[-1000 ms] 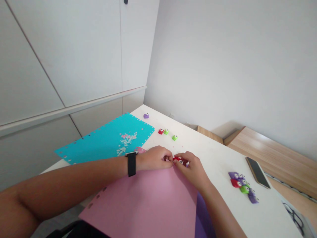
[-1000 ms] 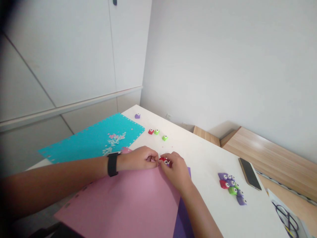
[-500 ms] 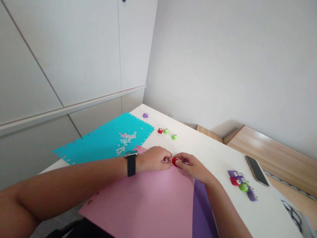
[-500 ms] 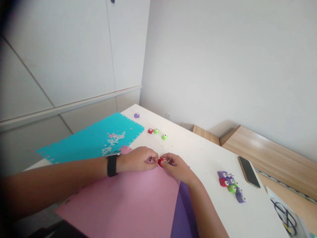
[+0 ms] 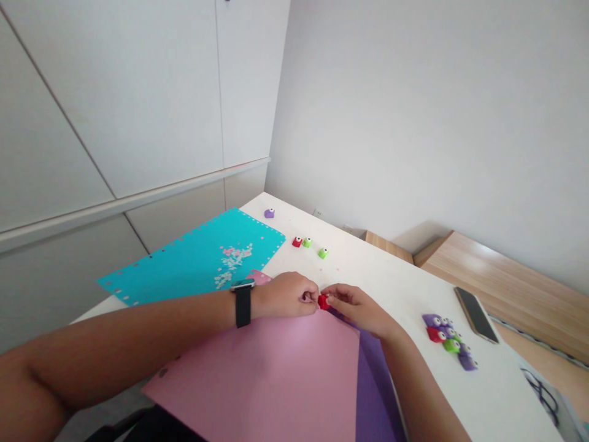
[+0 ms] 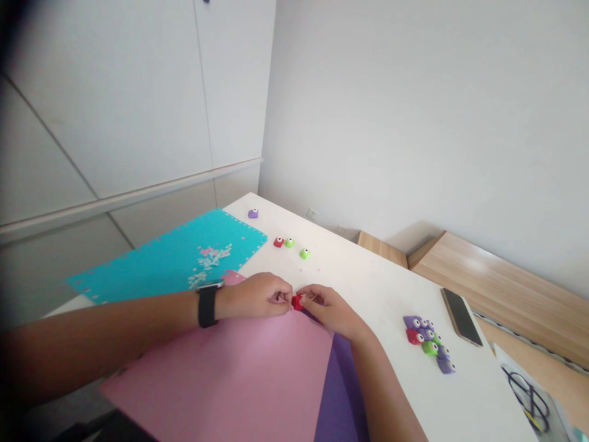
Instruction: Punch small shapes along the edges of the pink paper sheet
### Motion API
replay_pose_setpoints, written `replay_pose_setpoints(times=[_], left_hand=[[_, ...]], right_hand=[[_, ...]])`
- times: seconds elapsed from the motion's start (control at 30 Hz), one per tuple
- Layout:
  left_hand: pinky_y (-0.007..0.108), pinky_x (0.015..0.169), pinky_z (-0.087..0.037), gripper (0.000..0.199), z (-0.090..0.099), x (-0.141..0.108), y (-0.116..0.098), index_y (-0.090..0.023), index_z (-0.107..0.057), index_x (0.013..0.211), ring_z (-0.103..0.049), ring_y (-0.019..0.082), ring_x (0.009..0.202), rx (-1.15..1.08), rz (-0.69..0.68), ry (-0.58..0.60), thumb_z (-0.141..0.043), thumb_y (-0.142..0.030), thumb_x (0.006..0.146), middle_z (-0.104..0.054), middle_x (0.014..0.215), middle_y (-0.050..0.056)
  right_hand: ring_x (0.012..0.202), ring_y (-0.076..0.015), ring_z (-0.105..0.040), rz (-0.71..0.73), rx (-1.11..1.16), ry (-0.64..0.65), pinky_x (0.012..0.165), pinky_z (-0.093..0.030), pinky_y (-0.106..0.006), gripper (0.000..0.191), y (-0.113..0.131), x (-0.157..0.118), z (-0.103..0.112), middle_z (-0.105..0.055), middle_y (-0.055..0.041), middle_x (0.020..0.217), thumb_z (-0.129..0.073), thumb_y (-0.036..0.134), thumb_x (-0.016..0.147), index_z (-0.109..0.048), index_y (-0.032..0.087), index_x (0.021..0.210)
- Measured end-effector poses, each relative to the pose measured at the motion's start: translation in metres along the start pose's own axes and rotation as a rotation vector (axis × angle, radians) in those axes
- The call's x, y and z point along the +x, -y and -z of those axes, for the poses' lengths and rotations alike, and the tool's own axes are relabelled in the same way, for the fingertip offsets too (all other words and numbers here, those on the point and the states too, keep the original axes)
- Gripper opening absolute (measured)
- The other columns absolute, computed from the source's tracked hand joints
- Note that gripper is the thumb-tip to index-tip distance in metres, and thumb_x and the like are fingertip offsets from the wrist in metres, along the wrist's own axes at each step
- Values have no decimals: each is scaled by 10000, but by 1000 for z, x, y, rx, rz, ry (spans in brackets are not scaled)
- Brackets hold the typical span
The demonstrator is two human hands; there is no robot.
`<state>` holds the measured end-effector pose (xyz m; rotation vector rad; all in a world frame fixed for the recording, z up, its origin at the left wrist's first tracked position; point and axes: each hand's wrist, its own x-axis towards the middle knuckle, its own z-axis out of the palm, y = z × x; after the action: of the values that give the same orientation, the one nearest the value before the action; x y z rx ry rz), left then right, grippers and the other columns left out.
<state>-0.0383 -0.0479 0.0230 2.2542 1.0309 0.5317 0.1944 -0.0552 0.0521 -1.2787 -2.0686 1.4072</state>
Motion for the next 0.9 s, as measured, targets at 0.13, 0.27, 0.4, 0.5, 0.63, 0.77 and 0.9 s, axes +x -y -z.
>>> replay_pose_setpoints(times=[0.13,0.27,0.4,0.5,0.63,0.77,0.9], left_hand=[[237,602,-344,160,-1,1,1,-230,-741,820,-642,157,689,18,13,10,-608,-319,830,-737,762,-3],[243,614,-347,161,-1,1,2,-236,-741,819,-650,160,696,48,2,15,-605,-321,836,-745,770,-6],[251,609,-339,155,-2,1,4,-244,-737,814,-654,170,695,82,-1,9,-608,-328,835,-742,757,-4],[256,594,-324,152,-2,1,4,-247,-728,813,-649,173,686,106,9,4,-603,-330,838,-738,751,-4],[263,588,-308,157,0,1,1,-243,-722,812,-639,178,685,129,14,-4,-601,-339,847,-728,744,4],[265,565,-283,165,2,0,-2,-235,-702,801,-611,166,649,138,-1,-12,-595,-340,869,-701,711,-2],[263,590,-305,193,4,0,-1,-233,-699,855,-620,169,692,145,-23,-64,-574,-364,920,-707,758,1]], right_hand=[[740,-136,-575,34,-81,-4,682,-444,-253,315,0,-2,0,-716,-27,911,-621,450,914,-710,200,1083],[609,-104,-515,-51,5,39,548,-396,-215,376,1,-3,-1,-717,-37,901,-567,480,939,-690,193,1148],[598,-109,-517,-45,-16,27,539,-400,-216,375,2,-3,-3,-702,-28,826,-575,516,926,-732,190,1027],[636,-127,-535,15,-90,9,580,-419,-231,363,4,-3,-3,-667,-8,755,-606,533,905,-748,198,905],[646,-126,-510,-27,-145,23,593,-404,-234,340,1,-6,-3,-624,4,739,-635,520,893,-724,201,968],[653,-122,-514,-53,-114,12,615,-421,-242,346,-5,-7,-2,-648,2,784,-748,444,814,-672,188,1035],[706,-131,-531,-15,-140,-52,647,-423,-250,295,-7,-6,-1,-678,-12,845,-765,401,797,-680,184,977]])
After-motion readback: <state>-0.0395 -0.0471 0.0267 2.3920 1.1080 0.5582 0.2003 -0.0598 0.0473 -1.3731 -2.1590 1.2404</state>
